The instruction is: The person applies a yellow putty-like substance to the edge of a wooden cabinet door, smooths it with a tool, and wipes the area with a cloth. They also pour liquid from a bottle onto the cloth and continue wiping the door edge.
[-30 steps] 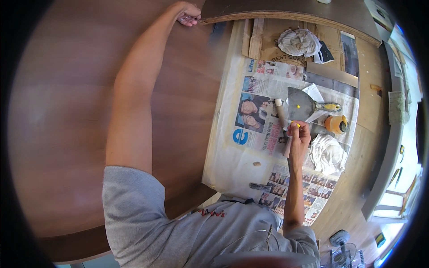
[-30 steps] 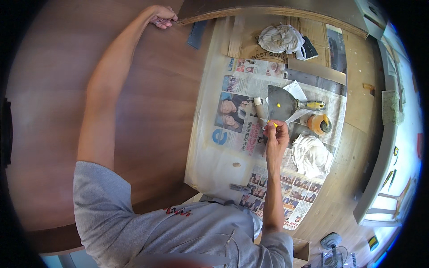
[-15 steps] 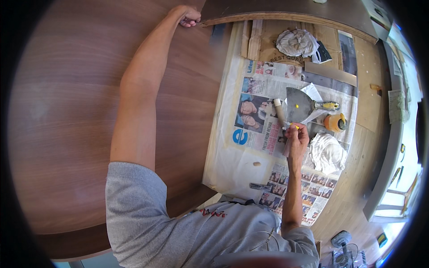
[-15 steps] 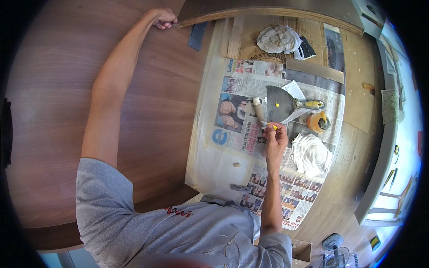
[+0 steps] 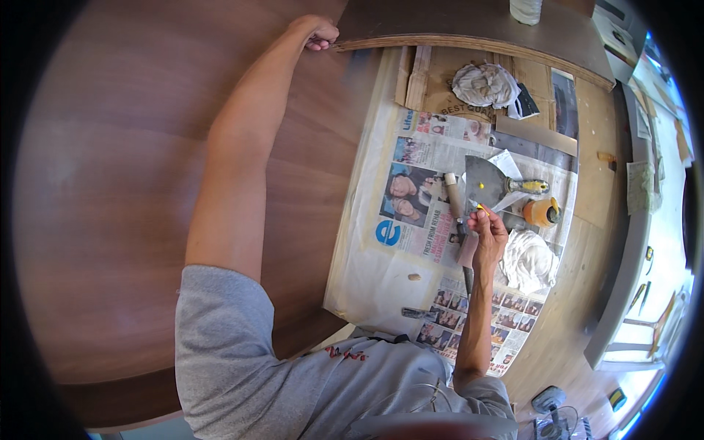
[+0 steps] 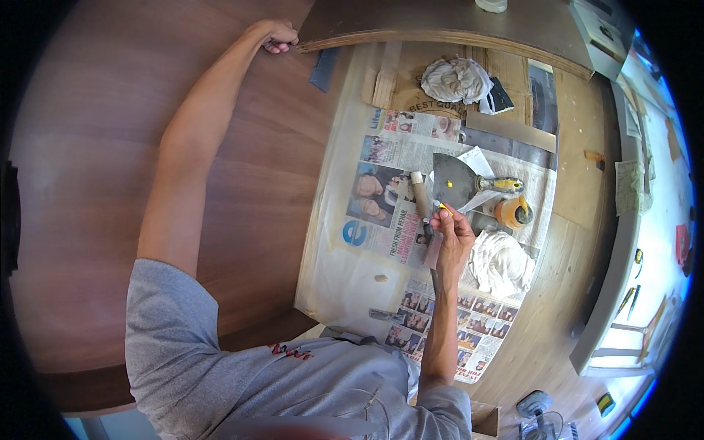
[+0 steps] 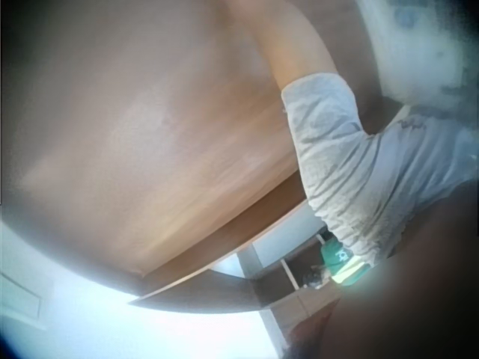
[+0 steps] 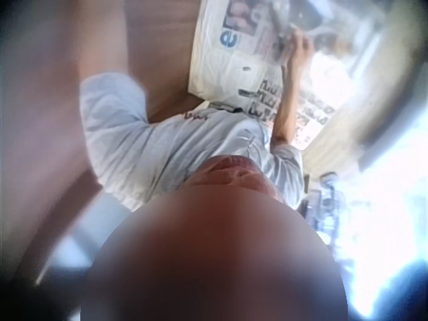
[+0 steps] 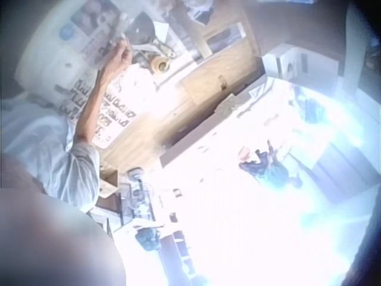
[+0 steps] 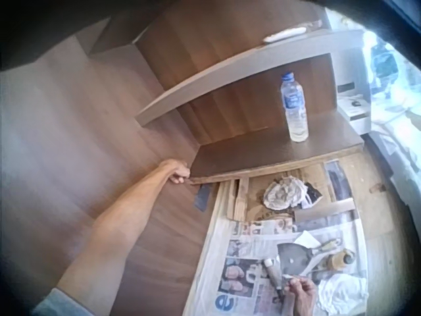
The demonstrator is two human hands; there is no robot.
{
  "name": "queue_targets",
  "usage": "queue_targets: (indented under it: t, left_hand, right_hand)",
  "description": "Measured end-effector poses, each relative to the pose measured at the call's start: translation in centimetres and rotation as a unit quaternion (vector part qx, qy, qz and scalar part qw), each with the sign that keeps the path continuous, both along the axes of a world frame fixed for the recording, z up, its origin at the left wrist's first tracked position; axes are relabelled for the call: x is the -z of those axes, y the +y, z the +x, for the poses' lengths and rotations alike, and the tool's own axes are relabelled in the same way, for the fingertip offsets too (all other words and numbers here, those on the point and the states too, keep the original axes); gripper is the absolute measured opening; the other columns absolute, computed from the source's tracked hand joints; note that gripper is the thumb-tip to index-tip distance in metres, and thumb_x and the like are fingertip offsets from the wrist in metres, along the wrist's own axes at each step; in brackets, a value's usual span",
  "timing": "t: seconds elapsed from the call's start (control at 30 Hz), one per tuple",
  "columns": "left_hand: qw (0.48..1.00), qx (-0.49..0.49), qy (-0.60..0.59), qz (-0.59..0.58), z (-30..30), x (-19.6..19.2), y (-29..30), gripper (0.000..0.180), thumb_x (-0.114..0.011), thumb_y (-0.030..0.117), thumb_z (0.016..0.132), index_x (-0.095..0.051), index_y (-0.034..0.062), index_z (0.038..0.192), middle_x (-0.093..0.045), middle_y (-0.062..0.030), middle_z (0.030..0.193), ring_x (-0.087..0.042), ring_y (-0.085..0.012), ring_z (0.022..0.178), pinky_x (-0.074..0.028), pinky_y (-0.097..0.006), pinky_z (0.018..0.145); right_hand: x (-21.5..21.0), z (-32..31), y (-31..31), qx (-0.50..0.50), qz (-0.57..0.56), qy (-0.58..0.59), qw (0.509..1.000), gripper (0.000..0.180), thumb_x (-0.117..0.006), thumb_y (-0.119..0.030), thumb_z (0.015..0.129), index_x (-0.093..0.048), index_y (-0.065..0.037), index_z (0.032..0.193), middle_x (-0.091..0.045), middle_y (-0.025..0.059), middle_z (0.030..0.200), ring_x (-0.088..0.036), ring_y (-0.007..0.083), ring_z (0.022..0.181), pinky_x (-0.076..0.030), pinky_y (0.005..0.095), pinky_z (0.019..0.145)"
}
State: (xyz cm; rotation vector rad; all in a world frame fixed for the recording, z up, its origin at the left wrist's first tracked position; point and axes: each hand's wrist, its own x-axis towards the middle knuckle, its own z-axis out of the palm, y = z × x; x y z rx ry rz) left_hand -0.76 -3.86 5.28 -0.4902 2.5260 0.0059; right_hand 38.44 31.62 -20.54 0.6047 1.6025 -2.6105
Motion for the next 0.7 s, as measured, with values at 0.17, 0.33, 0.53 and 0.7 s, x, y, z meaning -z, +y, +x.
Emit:
queue_targets:
  t: [0.17,0.33,0.53,0.7]
  left_hand:
    - [1.000,0.001,0.005,-0.006,-0.2,0.2,-0.1,0.017,-0.054,0.015,0.095,-0.067,0.0062,0.088,-0.059,0.0014,0.064,-0.051,-0.0073,0.050,-0.048,-0.022,0.045]
    - [1.000,-0.006,0.021,-0.006,0.0,0.2,0.1,0.017,-0.055,0.014,0.095,-0.067,0.0064,0.086,-0.059,0.0014,0.064,-0.051,-0.0072,0.050,-0.048,-0.021,0.045]
    - [1.000,0.003,0.009,-0.007,0.2,0.1,0.3,0.017,-0.052,0.015,0.095,-0.067,0.0067,0.090,-0.059,0.0021,0.064,-0.052,-0.0069,0.050,-0.048,-0.021,0.045]
    - [0.999,-0.005,0.036,0.027,0.1,0.4,0.2,0.019,-0.056,0.022,0.095,-0.063,0.0077,0.085,-0.057,0.0026,0.063,-0.052,-0.0067,0.051,-0.048,-0.022,0.044]
  right_hand:
    - [0.1,-0.1,-0.3,-0.001,-0.007,0.002,1.000,0.031,-0.068,-0.021,0.101,-0.070,0.001,0.122,-0.074,0.0081,0.095,-0.066,0.0091,0.080,-0.053,0.0234,0.078]
    - [0.5,0.3,-0.2,0.015,-0.028,-0.003,0.999,0.033,-0.064,-0.022,0.103,-0.068,0.000,0.127,-0.074,0.0079,0.096,-0.066,0.0088,0.080,-0.053,0.0230,0.077]
    - [0.9,0.1,0.2,-0.003,0.015,0.003,1.000,0.036,-0.061,-0.024,0.105,-0.066,0.001,0.131,-0.072,0.0066,0.097,-0.064,0.0083,0.080,-0.053,0.0236,0.077]
    - [1.6,-0.2,0.3,-0.026,0.087,-0.002,0.996,0.035,-0.059,-0.025,0.107,-0.067,-0.001,0.131,-0.070,0.0052,0.096,-0.063,0.0088,0.080,-0.052,0.0243,0.077]
